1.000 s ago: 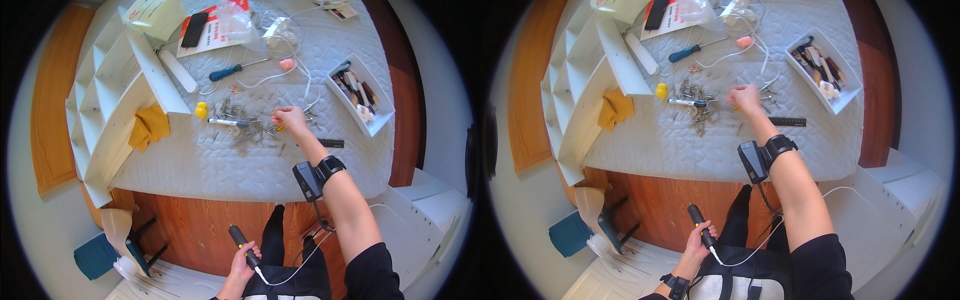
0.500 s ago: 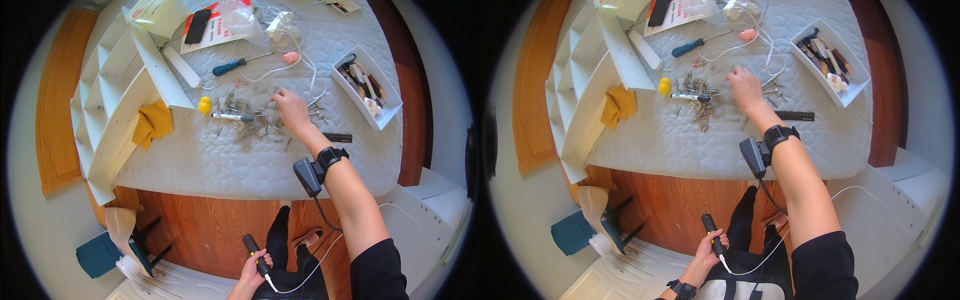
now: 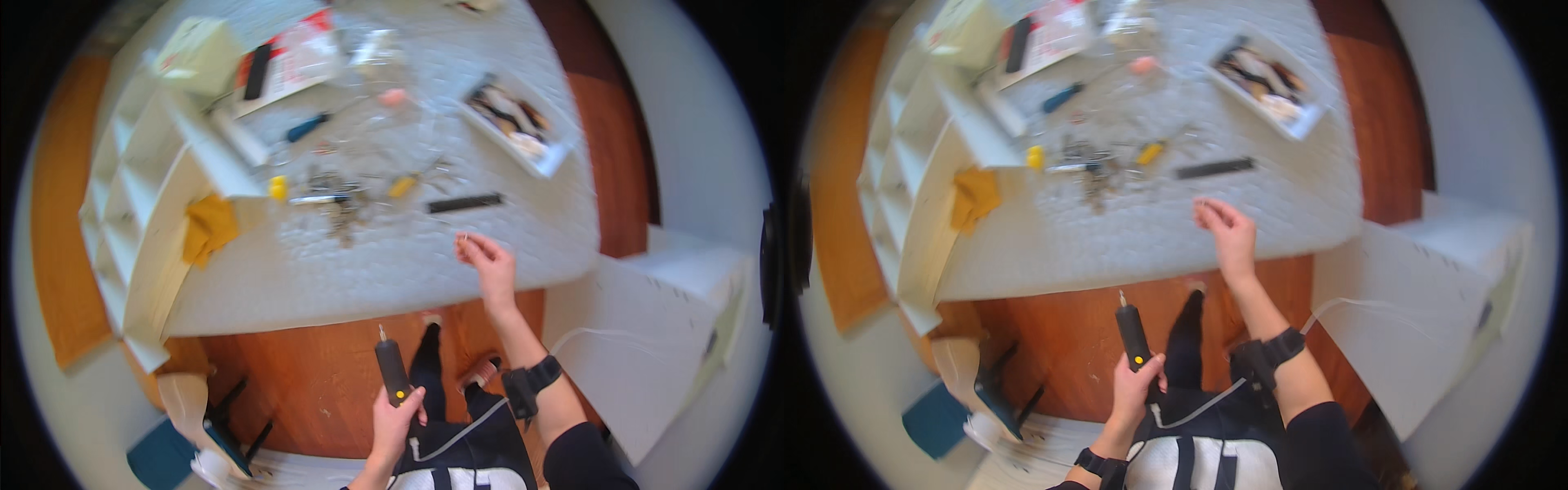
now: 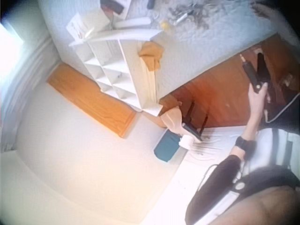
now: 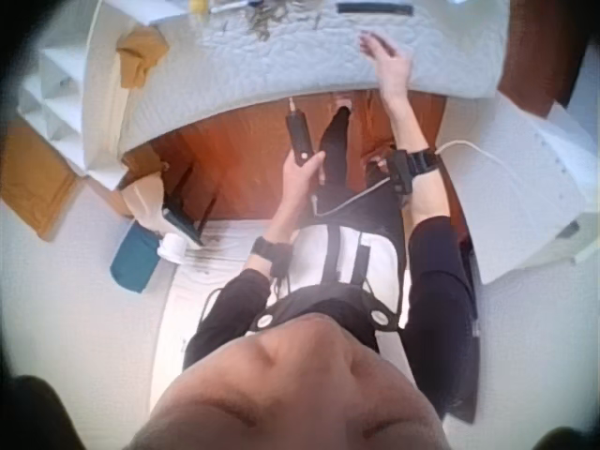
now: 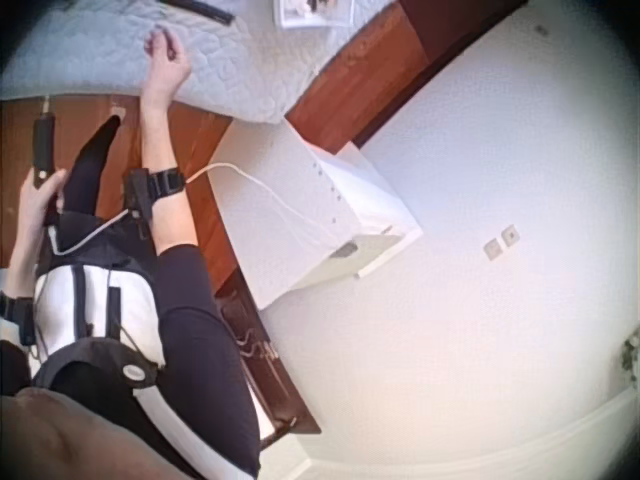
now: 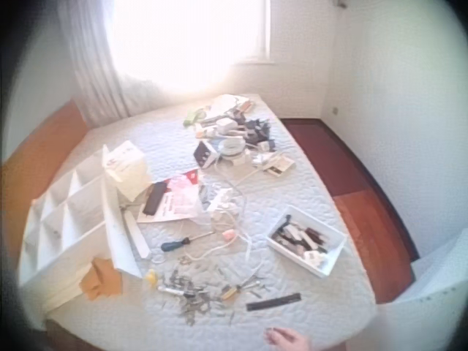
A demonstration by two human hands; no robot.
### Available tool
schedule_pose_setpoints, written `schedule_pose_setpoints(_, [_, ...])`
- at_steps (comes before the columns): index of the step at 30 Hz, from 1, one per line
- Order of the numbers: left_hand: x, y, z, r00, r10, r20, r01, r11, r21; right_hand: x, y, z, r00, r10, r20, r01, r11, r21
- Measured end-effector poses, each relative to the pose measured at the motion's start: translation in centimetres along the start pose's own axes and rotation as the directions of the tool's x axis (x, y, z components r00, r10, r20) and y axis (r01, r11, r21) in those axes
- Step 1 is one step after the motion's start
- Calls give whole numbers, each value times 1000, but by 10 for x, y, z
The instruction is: The person assembles a white furniture panel by driving screws with a cordless electric screwdriver and a manual screwdriver. They remove a protective film from the panel surface and continue fastening screws along the edge.
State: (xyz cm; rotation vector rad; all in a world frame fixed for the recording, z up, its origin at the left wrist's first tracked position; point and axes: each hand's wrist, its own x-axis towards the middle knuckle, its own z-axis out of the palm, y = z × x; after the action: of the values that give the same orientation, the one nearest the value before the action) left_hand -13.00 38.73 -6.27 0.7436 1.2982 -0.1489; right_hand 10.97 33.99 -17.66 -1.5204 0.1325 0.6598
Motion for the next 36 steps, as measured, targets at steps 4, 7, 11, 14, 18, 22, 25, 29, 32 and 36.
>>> schedule_pose_setpoints(4, [-32,1,40,979,75,191,-141,922,361,-128,-19,-115,935,134,-328,-65,975,211])
schedule_pose_setpoints(7, [-53,-17,80,942,24,335,-209,823,529,-213,-25,-199,789,232,-569,-23,936,350])
schedule_pose_setpoints(11, [-82,-70,136,839,-129,529,-320,669,671,-309,-19,-299,580,263,-771,152,895,419])
schedule_pose_setpoints(14, [-113,-119,165,746,-271,608,-415,526,743,-374,-8,-349,445,292,-846,287,849,444])
schedule_pose_setpoints(18, [-137,-178,204,636,-384,670,-495,464,735,-404,2,-403,527,189,-828,368,828,423])
schedule_pose_setpoints(22, [-148,-217,225,618,-381,687,-544,424,724,-396,0,-430,614,180,-769,351,810,470])
schedule_pose_setpoints(25, [-147,-230,232,626,-343,700,-532,469,705,-384,1,-440,637,189,-747,357,786,504])
schedule_pose_setpoints(29, [-140,-235,238,641,-312,702,-534,476,699,-388,5,-447,586,180,-790,419,768,485])
schedule_pose_setpoints(32, [-137,-237,243,654,-287,699,-532,482,696,-391,2,-447,615,182,-767,396,770,500])
schedule_pose_setpoints(36, [-137,-240,251,657,-260,708,-515,531,673,-373,-10,-450,698,143,-702,400,736,547])
